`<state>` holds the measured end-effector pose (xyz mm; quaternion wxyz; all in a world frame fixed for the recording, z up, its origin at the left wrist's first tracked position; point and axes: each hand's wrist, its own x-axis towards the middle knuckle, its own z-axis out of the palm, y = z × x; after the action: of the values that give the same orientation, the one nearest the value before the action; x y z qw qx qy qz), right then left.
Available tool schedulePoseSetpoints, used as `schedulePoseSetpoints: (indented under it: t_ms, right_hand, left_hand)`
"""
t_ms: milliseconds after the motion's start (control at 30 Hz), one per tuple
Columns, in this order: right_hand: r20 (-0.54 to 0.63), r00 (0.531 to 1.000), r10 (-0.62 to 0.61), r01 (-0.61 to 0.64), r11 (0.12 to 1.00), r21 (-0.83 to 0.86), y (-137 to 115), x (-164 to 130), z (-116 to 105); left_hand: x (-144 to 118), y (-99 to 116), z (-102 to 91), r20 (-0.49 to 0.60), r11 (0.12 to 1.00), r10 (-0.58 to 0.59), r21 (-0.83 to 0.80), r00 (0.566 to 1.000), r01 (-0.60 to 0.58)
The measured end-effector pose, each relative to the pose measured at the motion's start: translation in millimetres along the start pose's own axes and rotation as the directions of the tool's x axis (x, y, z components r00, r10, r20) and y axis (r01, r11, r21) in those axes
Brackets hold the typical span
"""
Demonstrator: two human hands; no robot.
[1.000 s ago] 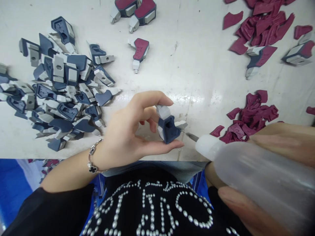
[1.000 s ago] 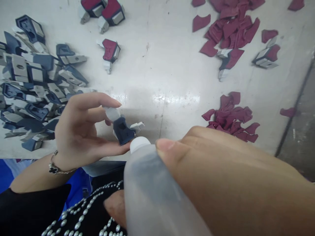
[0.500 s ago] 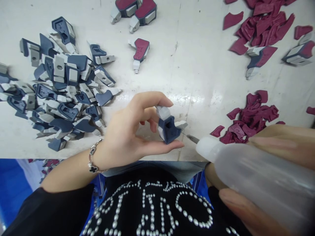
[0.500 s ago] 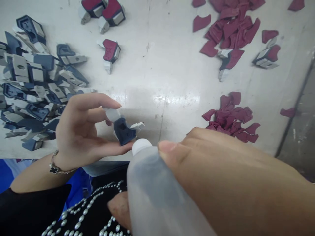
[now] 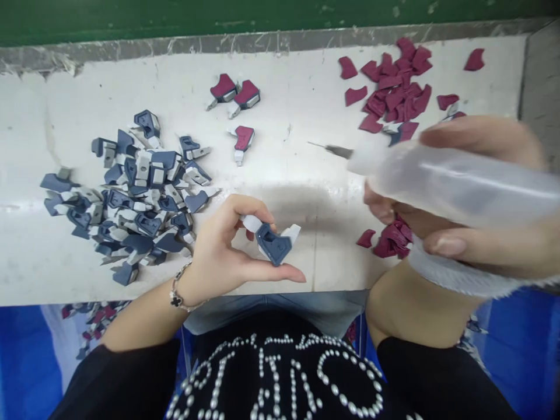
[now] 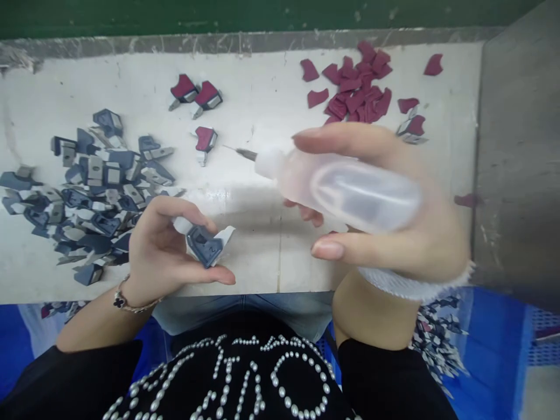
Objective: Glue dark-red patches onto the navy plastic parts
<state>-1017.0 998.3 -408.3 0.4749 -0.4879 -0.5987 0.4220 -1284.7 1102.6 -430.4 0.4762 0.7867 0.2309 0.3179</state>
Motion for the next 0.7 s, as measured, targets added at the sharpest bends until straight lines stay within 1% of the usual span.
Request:
schedulePoseSetpoints:
  t_ms: [33,67,100,133,167,200,233,267,333,367,433,467,533,600,633,700]
  right_hand:
    - [0.055,0.998,-0.034,0.025,0.988,0.154,5.3,11.1,3.7]
    - [0.074,0.996,-0.041,0.019,0.960,0.281,10.1,18.8,7.1]
    - [0.057,0.998,-0.030,0.008,0.933,0.360,14.3,23.7,10.4]
    - [0.028,0.999,-0.017,0.004,0.905,0.426,18.0,26.5,13.9]
    - [-0.004,1.000,-0.002,0.003,0.891,0.453,21.5,28.4,17.6]
    - [-0.039,0.999,-0.006,0.023,0.896,0.443,25.1,30.3,21.7]
    - [-0.048,0.999,-0.024,0.041,0.915,0.400,29.1,32.8,26.4]
    - [-0.035,0.999,-0.020,0.031,0.939,0.342,33.7,36.6,31.5]
    - [-0.014,0.998,-0.061,0.063,0.960,0.274,44.0,48.1,42.8]
    - [-0.007,1.000,-0.030,0.031,0.970,0.241,48.9,55.5,48.8]
    - [-0.017,0.997,0.070,-0.068,0.992,0.103,55.4,70.9,60.3]
    - [-0.003,0.994,0.112,-0.112,0.994,0.017,56.1,77.5,65.3]
    - [0.016,0.986,0.166,-0.164,0.984,-0.074,51.8,84.4,71.2]
    - [0.014,0.977,0.214,-0.210,0.967,-0.142,41.8,78.5,68.1]
    - [-0.006,0.970,0.245,-0.242,0.952,-0.186,36.1,70.1,62.4]
    - [-0.083,0.945,0.315,-0.326,0.898,-0.297,25.7,44.4,43.6]
  left_hand:
    - [0.2,1.2,-1.3,0.002,1.000,-0.015,-0.007,1.000,0.015]
    - [0.4,2.3,-2.9,0.016,0.999,-0.034,-0.017,0.999,0.034]
    - [0.5,3.5,-4.9,0.043,0.998,-0.055,-0.030,0.998,0.056]
    - [0.6,4.6,-7.2,0.078,0.996,-0.075,-0.042,0.994,0.079]
    - [0.5,5.7,-9.6,0.119,0.993,-0.105,-0.041,0.987,0.110]
    - [0.5,6.7,-12.0,0.157,0.989,-0.137,-0.027,0.978,0.143]
    - [0.4,7.7,-14.2,0.188,0.986,-0.163,-0.007,0.968,0.168]
    - [0.5,8.6,-15.9,0.208,0.982,-0.190,0.020,0.959,0.190]
    - [1.6,10.0,-17.8,0.236,0.968,-0.251,0.076,0.939,0.240]
    - [2.4,10.8,-17.7,0.251,0.959,-0.283,0.101,0.926,0.266]
    - [4.0,13.0,-16.0,0.263,0.947,-0.318,0.141,0.911,0.289]
    - [4.3,14.3,-14.6,0.259,0.947,-0.313,0.160,0.914,0.279]
    - [2.8,16.9,-11.6,0.234,0.952,-0.277,0.195,0.932,0.234]
    - [-2.2,17.9,-9.4,0.220,0.953,-0.254,0.224,0.942,0.205]
    - [-6.1,17.4,-8.7,0.226,0.951,-0.255,0.233,0.940,0.202]
    - [-16.3,14.2,-8.2,0.219,0.955,-0.240,0.228,0.946,0.189]
